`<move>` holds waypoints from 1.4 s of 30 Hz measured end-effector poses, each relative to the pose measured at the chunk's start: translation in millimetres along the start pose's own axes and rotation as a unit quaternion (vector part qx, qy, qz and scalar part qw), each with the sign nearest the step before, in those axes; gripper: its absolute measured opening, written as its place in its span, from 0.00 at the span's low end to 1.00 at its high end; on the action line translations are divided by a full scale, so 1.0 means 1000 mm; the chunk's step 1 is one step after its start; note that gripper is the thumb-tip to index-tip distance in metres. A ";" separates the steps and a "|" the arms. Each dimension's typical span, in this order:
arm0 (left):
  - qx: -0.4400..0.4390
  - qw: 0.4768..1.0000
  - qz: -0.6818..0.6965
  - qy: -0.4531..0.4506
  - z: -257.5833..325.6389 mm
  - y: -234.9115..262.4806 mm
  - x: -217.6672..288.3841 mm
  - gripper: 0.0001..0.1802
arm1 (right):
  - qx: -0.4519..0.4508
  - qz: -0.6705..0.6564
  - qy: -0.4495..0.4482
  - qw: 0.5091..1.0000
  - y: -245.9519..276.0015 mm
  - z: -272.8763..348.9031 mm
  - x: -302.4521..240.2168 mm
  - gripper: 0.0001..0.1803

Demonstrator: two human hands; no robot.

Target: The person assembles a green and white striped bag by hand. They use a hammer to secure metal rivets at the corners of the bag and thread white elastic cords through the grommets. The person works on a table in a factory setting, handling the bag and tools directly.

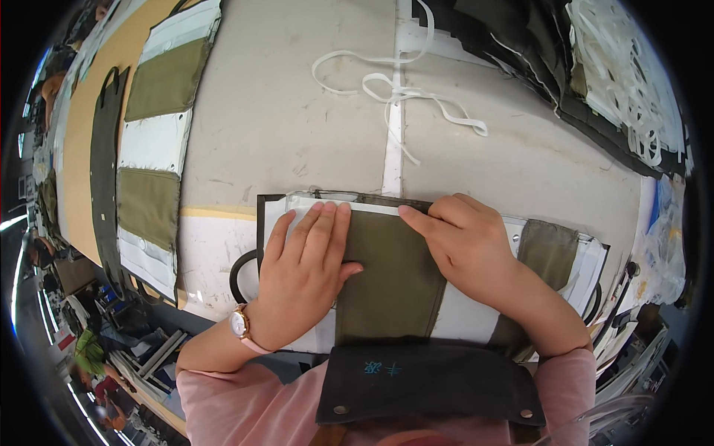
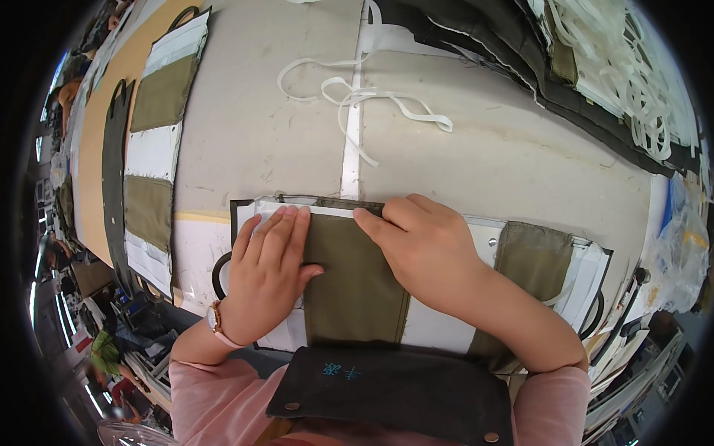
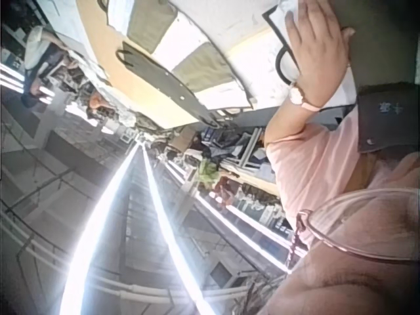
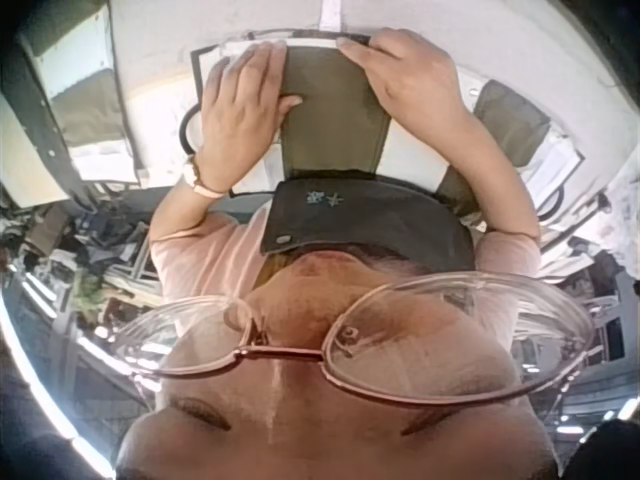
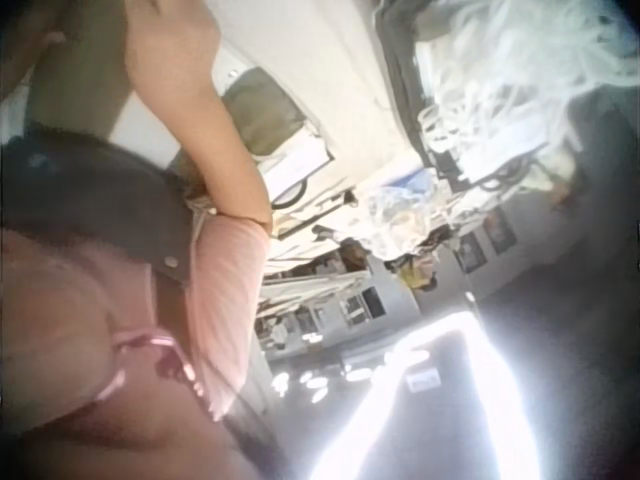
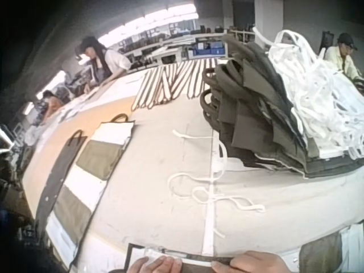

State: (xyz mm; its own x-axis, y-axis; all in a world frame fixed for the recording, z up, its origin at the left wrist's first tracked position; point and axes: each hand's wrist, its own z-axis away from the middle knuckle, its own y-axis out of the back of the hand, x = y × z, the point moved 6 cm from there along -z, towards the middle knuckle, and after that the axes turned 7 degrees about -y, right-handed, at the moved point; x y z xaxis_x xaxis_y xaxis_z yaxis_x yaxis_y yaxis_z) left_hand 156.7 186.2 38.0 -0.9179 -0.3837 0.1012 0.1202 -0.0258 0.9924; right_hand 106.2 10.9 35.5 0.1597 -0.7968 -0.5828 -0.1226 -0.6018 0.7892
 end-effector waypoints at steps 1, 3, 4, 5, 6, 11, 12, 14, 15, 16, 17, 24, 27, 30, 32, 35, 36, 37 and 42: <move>0.002 1.000 0.005 -0.001 0.000 -0.001 0.000 0.40 | 0.000 0.005 0.001 1.000 0.001 0.001 0.000 0.21; 0.001 1.000 0.001 -0.010 0.000 0.000 0.000 0.40 | 0.000 0.014 0.000 1.000 0.001 0.003 -0.001 0.22; 0.000 1.000 -0.001 -0.013 -0.001 0.000 0.001 0.40 | -0.003 0.015 -0.001 1.000 0.000 0.003 0.000 0.22; 0.003 1.000 -0.004 -0.015 -0.001 0.001 0.001 0.39 | -0.006 0.016 -0.003 1.000 0.000 0.002 0.000 0.22; 0.006 1.000 -0.006 -0.017 -0.002 0.002 0.001 0.39 | -0.010 0.017 -0.005 1.000 -0.001 0.002 0.001 0.22; 0.020 0.999 -0.035 -0.034 -0.007 0.004 0.001 0.32 | -0.012 0.033 0.001 0.999 -0.002 0.004 0.001 0.22; 0.023 0.998 -0.037 -0.033 -0.007 0.005 0.002 0.32 | -0.013 0.034 0.002 0.999 -0.003 0.004 0.001 0.22; 0.027 0.998 -0.040 -0.032 -0.008 0.006 0.003 0.31 | -0.018 0.036 0.002 0.999 -0.003 0.004 0.001 0.22; 0.029 0.998 -0.041 -0.031 -0.008 0.005 0.003 0.31 | -0.020 0.036 0.002 0.999 -0.003 0.004 0.001 0.22; 0.030 0.998 -0.042 -0.030 -0.009 0.005 0.004 0.31 | -0.022 0.040 0.002 0.999 -0.003 0.004 0.001 0.22; 0.029 0.998 -0.041 -0.026 -0.009 0.005 0.004 0.31 | -0.023 0.043 0.003 0.999 -0.003 0.004 0.001 0.21; 0.023 0.996 -0.080 -0.009 -0.017 0.010 0.013 0.30 | -0.043 0.092 0.020 0.995 -0.004 0.002 -0.005 0.21; 0.029 0.994 -0.105 -0.016 -0.020 0.007 0.023 0.31 | -0.023 0.095 0.008 0.995 0.004 0.004 -0.007 0.21; 0.025 0.997 -0.079 -0.004 -0.017 -0.001 0.027 0.33 | -0.046 0.061 -0.034 0.996 0.026 0.017 0.000 0.21; 0.035 0.997 -0.071 -0.008 -0.016 -0.002 0.027 0.33 | -0.023 0.034 -0.050 0.998 0.037 0.028 0.010 0.20; 0.026 0.997 -0.067 0.010 -0.015 -0.004 0.027 0.35 | -0.020 0.016 -0.052 0.998 0.045 0.033 0.017 0.20; 0.025 0.997 -0.069 0.008 -0.014 -0.003 0.026 0.35 | -0.023 0.019 -0.054 0.998 0.045 0.034 0.018 0.20; 0.024 0.997 -0.071 0.007 -0.014 -0.003 0.026 0.36 | -0.026 0.021 -0.057 0.998 0.045 0.034 0.019 0.20; 0.018 0.998 -0.068 0.005 -0.015 -0.003 0.025 0.37 | -0.010 0.027 -0.074 0.997 0.039 0.036 0.028 0.20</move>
State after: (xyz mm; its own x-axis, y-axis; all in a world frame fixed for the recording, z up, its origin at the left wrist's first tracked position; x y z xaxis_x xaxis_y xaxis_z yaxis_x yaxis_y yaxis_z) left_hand 139.3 163.3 37.0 -0.9212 -0.3875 -0.0350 -0.0188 -0.0454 0.9988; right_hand 70.7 -37.1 43.1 0.0077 -0.8281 -0.5606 -0.1075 -0.5580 0.8228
